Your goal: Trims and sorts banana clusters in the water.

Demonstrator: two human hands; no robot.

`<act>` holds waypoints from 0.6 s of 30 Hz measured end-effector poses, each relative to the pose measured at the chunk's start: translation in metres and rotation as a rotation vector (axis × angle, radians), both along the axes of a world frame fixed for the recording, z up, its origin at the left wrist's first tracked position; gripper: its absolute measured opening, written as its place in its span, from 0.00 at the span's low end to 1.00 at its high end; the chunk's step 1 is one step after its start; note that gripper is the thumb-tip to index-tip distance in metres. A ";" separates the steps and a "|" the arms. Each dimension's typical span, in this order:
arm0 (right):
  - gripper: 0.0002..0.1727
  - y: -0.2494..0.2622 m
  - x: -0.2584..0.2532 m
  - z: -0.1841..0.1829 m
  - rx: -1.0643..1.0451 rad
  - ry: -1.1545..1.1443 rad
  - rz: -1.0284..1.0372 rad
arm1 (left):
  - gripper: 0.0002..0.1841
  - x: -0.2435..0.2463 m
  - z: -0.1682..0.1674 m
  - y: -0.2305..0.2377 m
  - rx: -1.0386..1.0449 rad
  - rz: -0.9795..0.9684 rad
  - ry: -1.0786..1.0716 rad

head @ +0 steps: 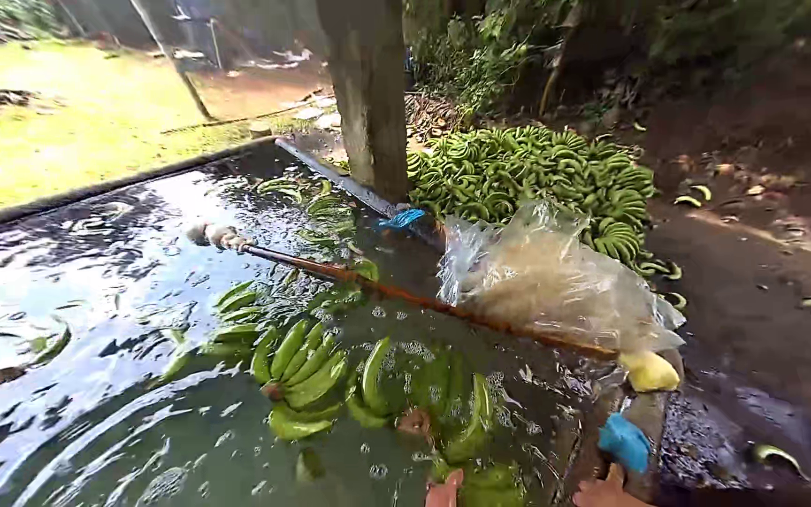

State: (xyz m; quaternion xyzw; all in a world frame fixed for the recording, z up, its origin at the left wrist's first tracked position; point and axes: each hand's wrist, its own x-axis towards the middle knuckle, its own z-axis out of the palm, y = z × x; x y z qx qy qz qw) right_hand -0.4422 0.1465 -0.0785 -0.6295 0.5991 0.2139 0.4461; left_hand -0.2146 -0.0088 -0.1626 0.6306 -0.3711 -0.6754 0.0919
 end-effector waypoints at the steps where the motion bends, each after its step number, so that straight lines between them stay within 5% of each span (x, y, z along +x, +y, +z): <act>1: 0.14 -0.004 -0.002 -0.001 0.000 -0.022 0.002 | 0.32 0.011 0.002 -0.001 -0.012 0.024 0.037; 4: 0.14 -0.028 -0.002 0.007 -0.078 -0.156 -0.077 | 0.31 0.055 0.002 -0.006 -0.026 0.088 0.134; 10: 0.15 -0.109 0.050 0.025 -0.210 -0.383 -0.593 | 0.23 0.138 -0.017 0.016 -0.009 0.460 0.264; 14: 0.19 -0.175 0.096 -0.001 -0.266 -0.349 -0.602 | 0.21 0.166 -0.008 0.039 -0.017 0.653 0.394; 18: 0.24 -0.231 0.139 -0.023 -0.327 -0.232 -0.570 | 0.56 0.179 0.025 0.043 -0.109 0.477 0.306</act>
